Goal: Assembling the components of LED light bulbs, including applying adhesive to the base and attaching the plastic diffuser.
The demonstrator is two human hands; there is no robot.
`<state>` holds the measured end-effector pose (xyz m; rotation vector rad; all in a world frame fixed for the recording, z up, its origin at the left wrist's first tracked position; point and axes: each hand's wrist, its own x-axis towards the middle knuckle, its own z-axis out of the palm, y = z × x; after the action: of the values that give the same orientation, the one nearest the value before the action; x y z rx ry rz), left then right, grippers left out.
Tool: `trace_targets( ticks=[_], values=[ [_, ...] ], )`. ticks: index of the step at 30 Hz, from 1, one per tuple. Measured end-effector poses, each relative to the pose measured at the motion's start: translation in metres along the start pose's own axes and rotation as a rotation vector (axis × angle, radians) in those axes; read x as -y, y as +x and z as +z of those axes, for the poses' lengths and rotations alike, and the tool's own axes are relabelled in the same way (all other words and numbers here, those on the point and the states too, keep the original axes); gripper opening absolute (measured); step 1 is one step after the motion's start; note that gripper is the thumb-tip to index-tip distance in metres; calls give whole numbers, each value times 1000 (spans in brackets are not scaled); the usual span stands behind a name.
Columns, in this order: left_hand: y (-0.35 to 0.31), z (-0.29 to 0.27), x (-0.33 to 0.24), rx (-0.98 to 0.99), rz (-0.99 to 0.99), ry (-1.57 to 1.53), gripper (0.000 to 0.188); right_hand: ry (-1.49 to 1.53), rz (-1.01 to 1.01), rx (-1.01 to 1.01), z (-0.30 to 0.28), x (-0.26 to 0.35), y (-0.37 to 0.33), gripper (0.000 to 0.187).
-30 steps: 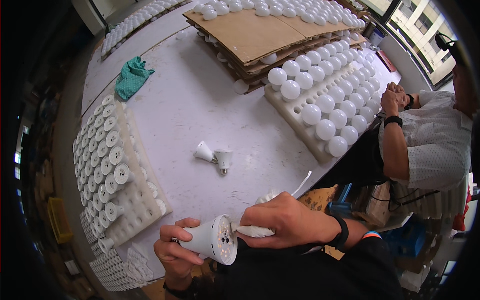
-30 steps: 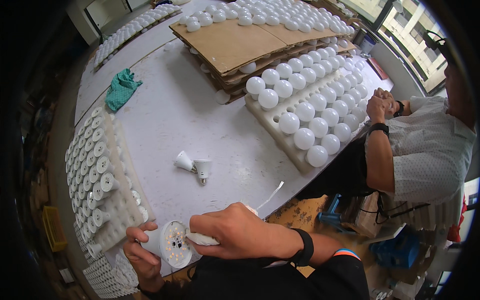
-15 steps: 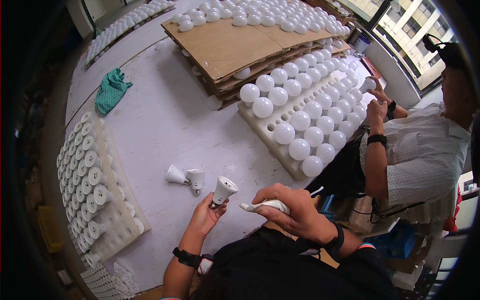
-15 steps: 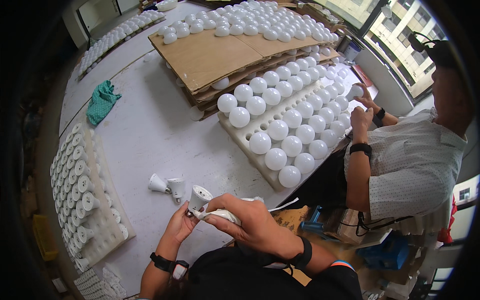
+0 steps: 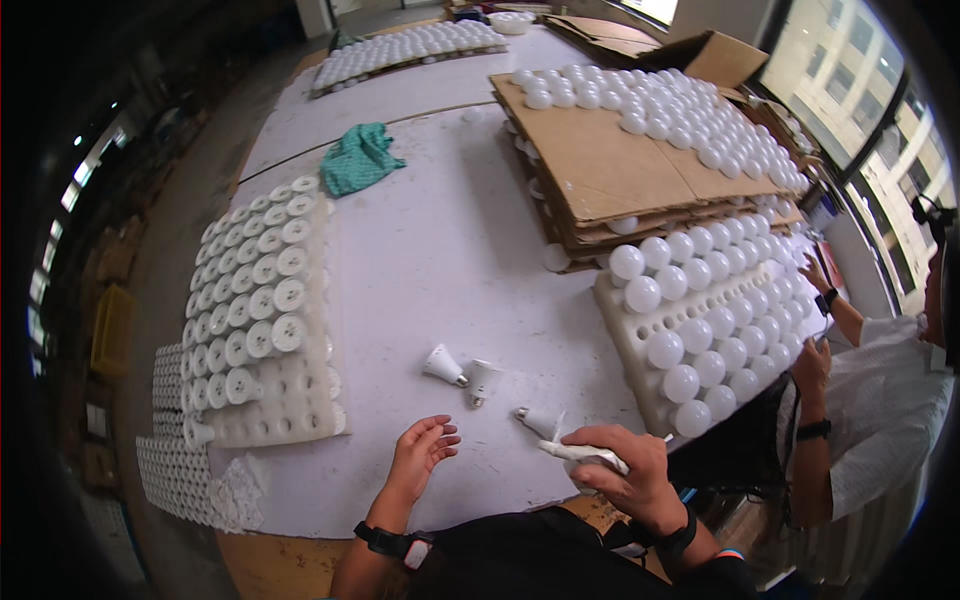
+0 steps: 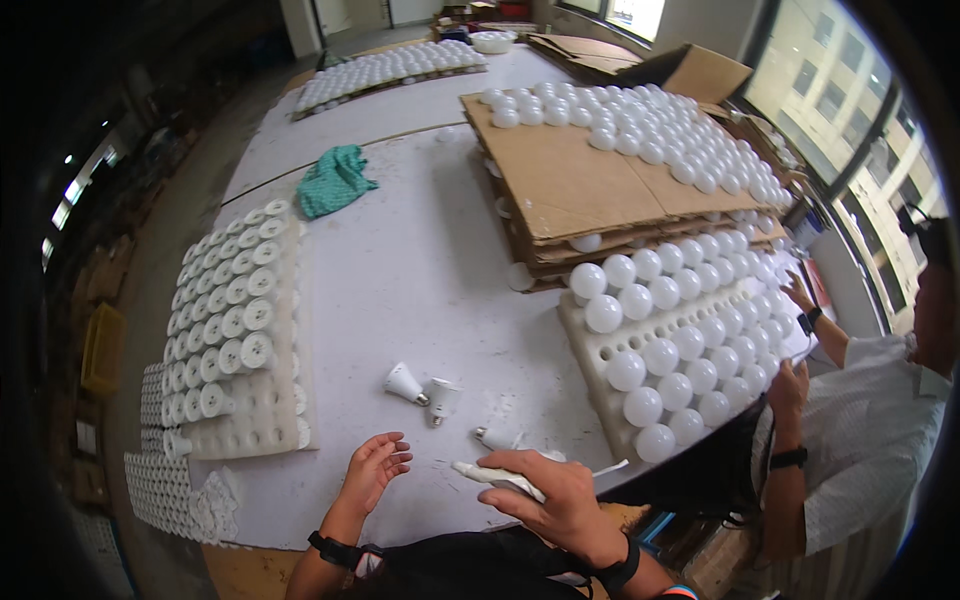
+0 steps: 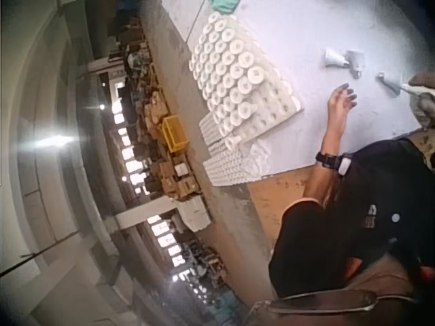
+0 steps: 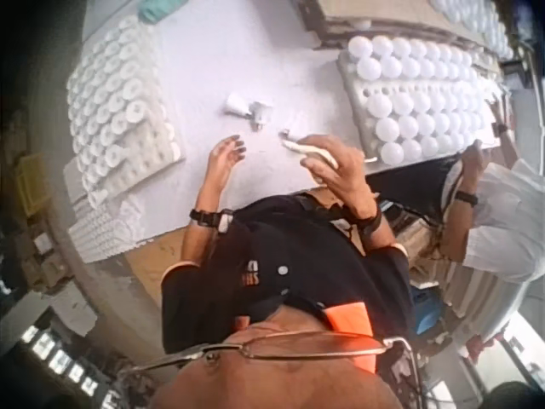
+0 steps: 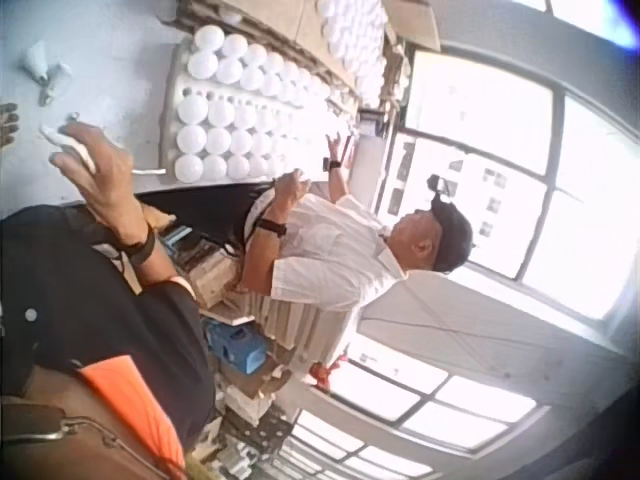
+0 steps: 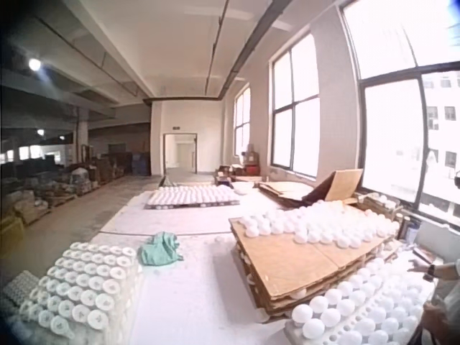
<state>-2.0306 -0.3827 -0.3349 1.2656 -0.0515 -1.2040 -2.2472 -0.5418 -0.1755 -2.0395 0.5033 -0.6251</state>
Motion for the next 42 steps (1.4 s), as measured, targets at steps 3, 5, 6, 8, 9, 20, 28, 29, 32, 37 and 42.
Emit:
trace_targets(
  ticks=[3, 5, 6, 8, 9, 20, 28, 29, 32, 37, 42],
  values=[
    [-31, -47, -16, -154, 141, -98, 22, -155, -126, -18, 26, 15, 8, 36],
    [-47, -86, -26, -218, 231, -163, 22, -189, -150, -40, 44, 23, 9, 30],
    [-55, -106, -30, -290, 306, -223, 21, -139, -75, -102, 57, 28, 5, 28],
    [-70, -156, -37, -490, 432, -310, 21, -169, -108, -117, 74, 31, 7, 22],
    [-76, -179, -38, -647, 520, -392, 22, -175, -121, -102, 79, 35, 10, 20],
    [-50, -389, -116, -895, 676, -107, 19, -183, -104, -34, 117, 70, 13, 23],
    [-75, -265, -107, -744, 916, 58, 44, -118, -117, 0, 105, 73, 8, 33],
    [-84, -224, -110, -724, 905, 57, 44, -131, -104, -12, 103, 71, 7, 33],
    [-97, -115, -114, 13, 335, -314, 54, -176, -219, -33, 96, 61, 2, 37],
    [-115, -52, -96, 303, 4, -477, 54, -176, -375, -76, 88, 55, -4, 43],
    [-119, -15, -89, 584, -346, -487, 50, -224, -450, -81, 78, 52, -8, 51]
  ],
)
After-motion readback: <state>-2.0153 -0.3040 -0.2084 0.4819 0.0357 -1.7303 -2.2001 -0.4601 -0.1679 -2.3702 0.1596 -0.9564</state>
